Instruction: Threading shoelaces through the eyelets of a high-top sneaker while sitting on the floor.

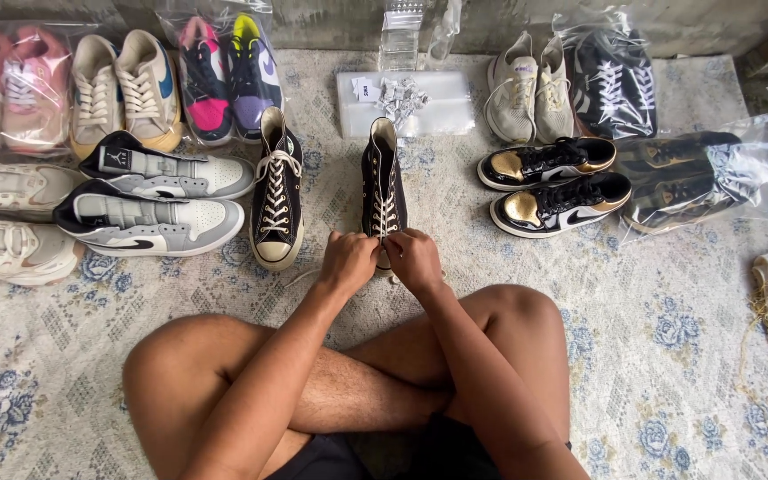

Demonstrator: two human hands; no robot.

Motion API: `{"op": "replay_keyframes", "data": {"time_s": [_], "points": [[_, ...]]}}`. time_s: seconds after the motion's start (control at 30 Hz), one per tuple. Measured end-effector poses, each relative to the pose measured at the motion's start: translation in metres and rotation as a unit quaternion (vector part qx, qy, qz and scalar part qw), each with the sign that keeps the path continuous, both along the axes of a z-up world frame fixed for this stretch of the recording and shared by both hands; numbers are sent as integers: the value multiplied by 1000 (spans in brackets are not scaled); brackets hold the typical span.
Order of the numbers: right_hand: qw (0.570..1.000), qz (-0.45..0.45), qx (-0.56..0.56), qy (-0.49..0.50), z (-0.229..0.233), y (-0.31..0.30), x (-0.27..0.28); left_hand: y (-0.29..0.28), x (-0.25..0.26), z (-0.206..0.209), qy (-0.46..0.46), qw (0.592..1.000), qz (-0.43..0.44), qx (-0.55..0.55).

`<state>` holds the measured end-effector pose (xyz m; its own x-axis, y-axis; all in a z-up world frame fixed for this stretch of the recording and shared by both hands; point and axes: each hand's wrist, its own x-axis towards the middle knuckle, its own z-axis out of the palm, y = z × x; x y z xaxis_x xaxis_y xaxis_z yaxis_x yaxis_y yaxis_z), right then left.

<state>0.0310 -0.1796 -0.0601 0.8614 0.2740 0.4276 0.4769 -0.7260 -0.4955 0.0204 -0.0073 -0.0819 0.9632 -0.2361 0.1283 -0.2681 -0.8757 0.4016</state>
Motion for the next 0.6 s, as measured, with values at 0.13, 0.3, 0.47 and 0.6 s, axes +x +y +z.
{"op": "replay_keyframes", "data": {"time_s": [0.13,0.3,0.47,0.6], "points": [[999,34,20,35,-4,-2,-13,-7,-9,-15,1,999,-28,30],[992,42,98,64,3,2,-24,-16,-20,-7,-7,997,-50,55],[982,23,146,114,-1,2,-26,-16,-23,-18,-62,991,-83,81],[978,5,153,142,-1,-4,-28,-15,-21,-26,-70,990,-107,50]]}}
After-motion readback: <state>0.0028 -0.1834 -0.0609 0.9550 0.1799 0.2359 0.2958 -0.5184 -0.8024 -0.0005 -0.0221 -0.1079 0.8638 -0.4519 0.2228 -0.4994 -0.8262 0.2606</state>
